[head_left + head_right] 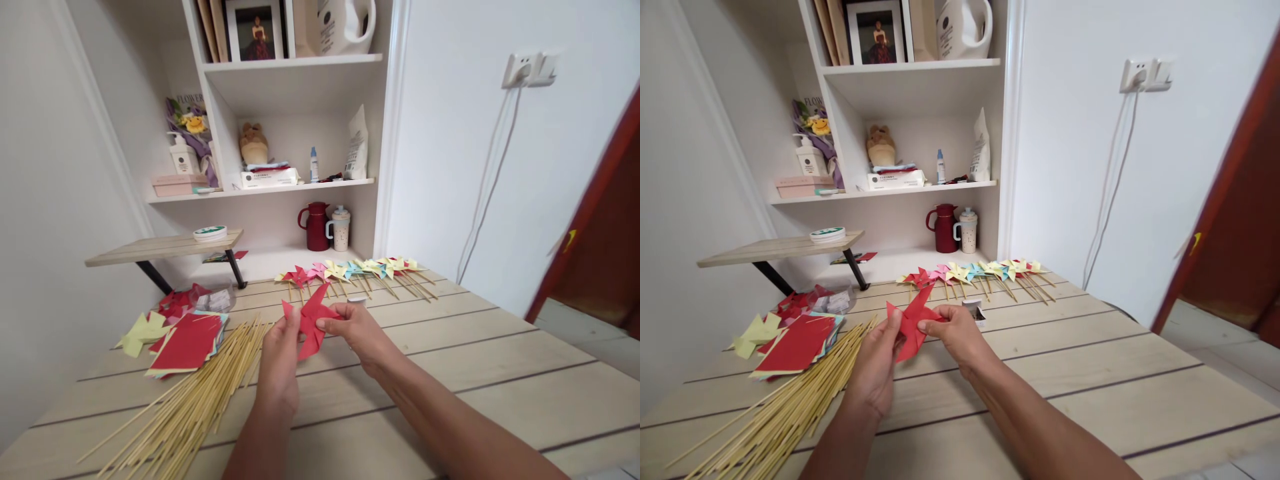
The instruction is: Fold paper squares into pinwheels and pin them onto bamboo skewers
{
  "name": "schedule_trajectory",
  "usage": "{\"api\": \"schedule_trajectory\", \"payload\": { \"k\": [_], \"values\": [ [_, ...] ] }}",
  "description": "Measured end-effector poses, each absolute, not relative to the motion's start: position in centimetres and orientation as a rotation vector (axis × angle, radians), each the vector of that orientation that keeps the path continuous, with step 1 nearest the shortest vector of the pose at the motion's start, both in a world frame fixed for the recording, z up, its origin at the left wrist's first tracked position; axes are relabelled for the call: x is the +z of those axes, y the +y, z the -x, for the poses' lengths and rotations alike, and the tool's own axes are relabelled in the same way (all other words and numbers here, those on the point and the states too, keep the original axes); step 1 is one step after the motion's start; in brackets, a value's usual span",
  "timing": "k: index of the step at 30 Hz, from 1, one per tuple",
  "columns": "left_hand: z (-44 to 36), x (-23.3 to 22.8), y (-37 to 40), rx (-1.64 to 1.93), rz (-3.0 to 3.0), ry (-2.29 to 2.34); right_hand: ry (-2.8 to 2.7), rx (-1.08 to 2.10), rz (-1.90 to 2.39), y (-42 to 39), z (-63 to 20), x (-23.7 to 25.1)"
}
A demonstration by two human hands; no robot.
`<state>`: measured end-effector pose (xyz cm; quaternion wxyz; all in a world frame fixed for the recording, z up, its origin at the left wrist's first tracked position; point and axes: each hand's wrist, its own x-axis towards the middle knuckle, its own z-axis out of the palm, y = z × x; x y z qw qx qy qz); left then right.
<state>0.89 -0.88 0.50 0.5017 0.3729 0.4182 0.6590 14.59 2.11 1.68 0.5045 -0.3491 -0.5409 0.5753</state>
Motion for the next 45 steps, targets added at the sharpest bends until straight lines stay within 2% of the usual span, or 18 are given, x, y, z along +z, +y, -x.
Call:
{"api": "schedule_trajectory", "payload": {
  "k": [8, 11, 14, 18, 21, 25, 29, 33, 45],
  "values": [
    [-0.2, 0.7, -0.7, 1.597, -0.933, 1.049, -1.306, 1.347, 0.878, 2.4, -15.1, 1.9],
    [0.3, 0.8, -0.6, 1.671, -1.019, 1.251, -1.394, 1.197, 0.975, 2.7, -15.6, 2.0],
    [0.9, 1.0, -0.4, 1.749, -1.367, 1.597, -1.542, 1.054, 1.068, 3.0, -16.3, 2.1],
    [0.8, 1.1, -0.1, 1.499, -1.756, 1.84, -1.657, 1.065, 1.146, 3.3, -17.2, 2.4],
    [0.3, 1.3, -0.2, 1.31, -1.803, 1.773, -1.678, 1.063, 1.204, 3.4, -17.6, 2.6],
    [0.4, 1.6, -0.6, 1.366, -1.619, 1.636, -1.668, 1.151, 1.131, 3.4, -18.1, 3.0],
    [0.8, 1.6, -1.0, 1.394, -1.174, 1.284, -1.523, 1.341, 0.985, 3.4, -18.2, 3.2],
    [0.4, 1.5, -1.1, 1.237, -1.096, 0.948, -1.424, 1.422, 0.923, 3.4, -17.9, 3.3],
    [-0.3, 0.8, -0.8, 1.466, -1.029, 1.166, -1.43, 1.451, 0.887, 3.0, -17.1, 2.7]
  ]
}}
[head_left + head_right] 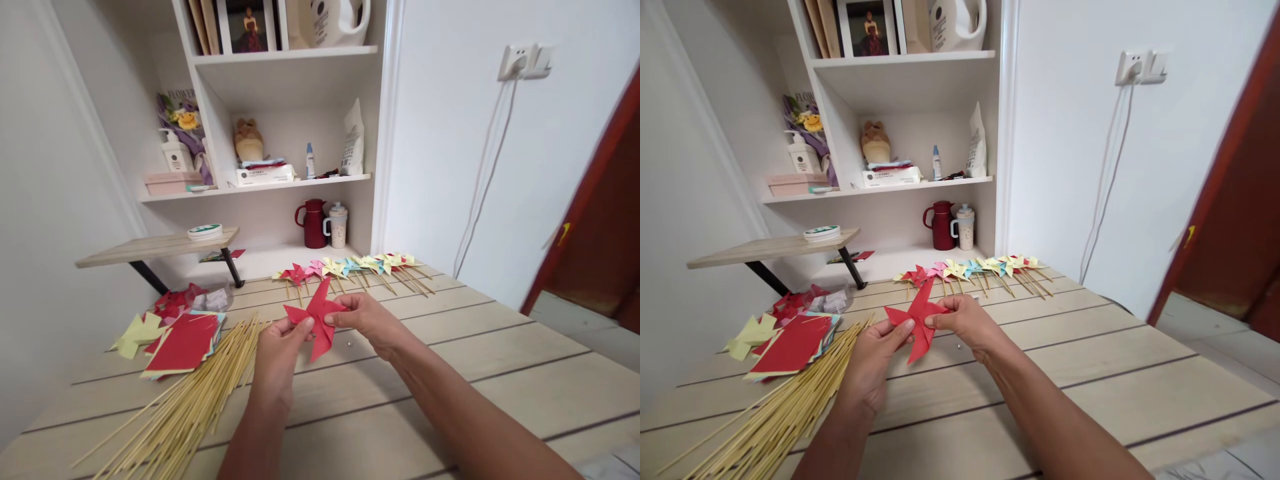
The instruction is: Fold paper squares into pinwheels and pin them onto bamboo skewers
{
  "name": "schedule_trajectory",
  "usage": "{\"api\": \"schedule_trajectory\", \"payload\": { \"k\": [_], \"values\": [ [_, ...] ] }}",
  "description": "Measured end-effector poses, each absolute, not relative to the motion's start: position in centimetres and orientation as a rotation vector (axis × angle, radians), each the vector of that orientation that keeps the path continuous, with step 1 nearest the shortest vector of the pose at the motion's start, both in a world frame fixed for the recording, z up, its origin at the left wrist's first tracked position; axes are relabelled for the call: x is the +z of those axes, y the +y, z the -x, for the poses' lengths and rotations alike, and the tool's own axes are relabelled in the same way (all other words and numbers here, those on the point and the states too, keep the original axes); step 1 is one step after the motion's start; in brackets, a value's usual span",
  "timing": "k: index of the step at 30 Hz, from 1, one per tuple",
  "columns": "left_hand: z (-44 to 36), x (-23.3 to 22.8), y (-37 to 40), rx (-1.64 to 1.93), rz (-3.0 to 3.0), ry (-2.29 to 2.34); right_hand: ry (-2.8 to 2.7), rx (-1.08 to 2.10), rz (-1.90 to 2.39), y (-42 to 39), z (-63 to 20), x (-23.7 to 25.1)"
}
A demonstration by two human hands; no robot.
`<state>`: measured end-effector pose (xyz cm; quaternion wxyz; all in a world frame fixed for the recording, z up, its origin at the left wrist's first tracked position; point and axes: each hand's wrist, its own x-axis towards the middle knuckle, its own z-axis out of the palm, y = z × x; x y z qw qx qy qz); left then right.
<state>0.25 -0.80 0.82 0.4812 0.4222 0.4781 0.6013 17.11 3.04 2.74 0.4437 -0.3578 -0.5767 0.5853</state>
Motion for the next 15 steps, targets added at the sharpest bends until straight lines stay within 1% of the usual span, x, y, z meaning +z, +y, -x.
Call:
{"api": "schedule_trajectory", "payload": {
  "k": [9, 15],
  "values": [
    [-1.0, 2.0, -1.4, 1.528, -0.997, 1.206, -1.434, 1.458, 0.905, 3.4, -17.1, 2.3],
    [-1.2, 1.8, -1.4, 1.517, -0.988, 1.192, -1.467, 1.418, 0.937, 3.3, -16.9, 2.4]
  ]
}}
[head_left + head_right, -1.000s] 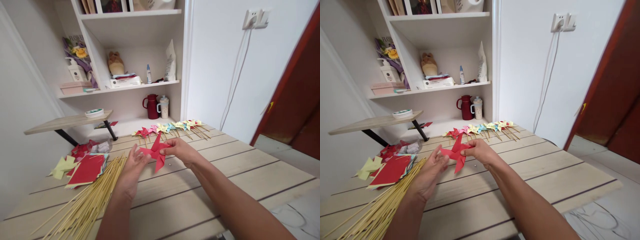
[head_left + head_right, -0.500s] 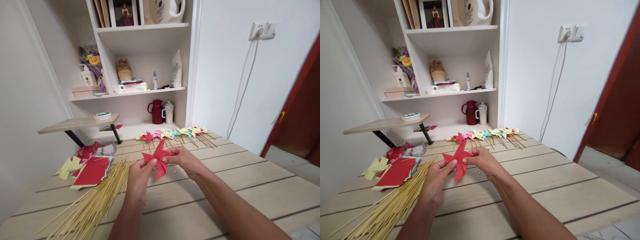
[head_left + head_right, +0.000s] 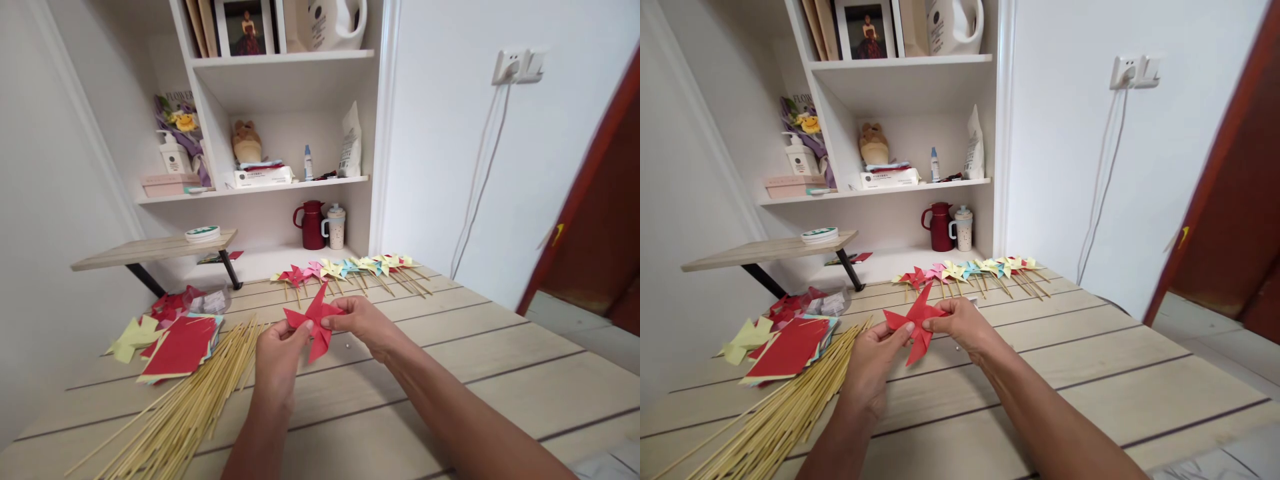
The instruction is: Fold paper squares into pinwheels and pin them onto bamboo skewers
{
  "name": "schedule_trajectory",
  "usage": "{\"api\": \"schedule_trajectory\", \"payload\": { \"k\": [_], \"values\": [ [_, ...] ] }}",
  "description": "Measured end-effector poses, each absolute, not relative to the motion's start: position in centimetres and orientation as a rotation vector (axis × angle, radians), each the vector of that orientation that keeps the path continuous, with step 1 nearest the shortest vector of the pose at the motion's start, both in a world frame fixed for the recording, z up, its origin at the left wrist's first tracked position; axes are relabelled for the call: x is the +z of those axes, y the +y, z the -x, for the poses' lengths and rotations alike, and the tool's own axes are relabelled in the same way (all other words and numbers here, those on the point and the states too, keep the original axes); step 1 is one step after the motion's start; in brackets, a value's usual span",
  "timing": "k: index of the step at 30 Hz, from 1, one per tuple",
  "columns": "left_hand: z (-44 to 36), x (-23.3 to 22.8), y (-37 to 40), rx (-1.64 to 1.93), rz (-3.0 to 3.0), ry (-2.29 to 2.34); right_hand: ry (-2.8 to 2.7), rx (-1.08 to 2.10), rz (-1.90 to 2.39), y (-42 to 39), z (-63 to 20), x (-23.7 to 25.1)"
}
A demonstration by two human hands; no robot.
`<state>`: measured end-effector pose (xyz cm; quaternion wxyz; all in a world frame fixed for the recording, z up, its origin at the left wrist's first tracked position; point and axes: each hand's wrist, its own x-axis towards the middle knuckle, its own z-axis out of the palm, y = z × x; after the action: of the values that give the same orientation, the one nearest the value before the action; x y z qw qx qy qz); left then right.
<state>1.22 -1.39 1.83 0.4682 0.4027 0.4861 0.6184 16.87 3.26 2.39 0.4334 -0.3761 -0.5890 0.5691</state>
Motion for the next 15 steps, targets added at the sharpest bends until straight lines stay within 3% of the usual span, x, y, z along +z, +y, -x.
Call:
{"api": "schedule_trajectory", "payload": {
  "k": [15],
  "values": [
    [-0.1, 1.4, -0.6, 1.459, -1.54, 1.575, -1.929, 0.768, 1.312, 2.6, -17.3, 3.2]
  ]
}}
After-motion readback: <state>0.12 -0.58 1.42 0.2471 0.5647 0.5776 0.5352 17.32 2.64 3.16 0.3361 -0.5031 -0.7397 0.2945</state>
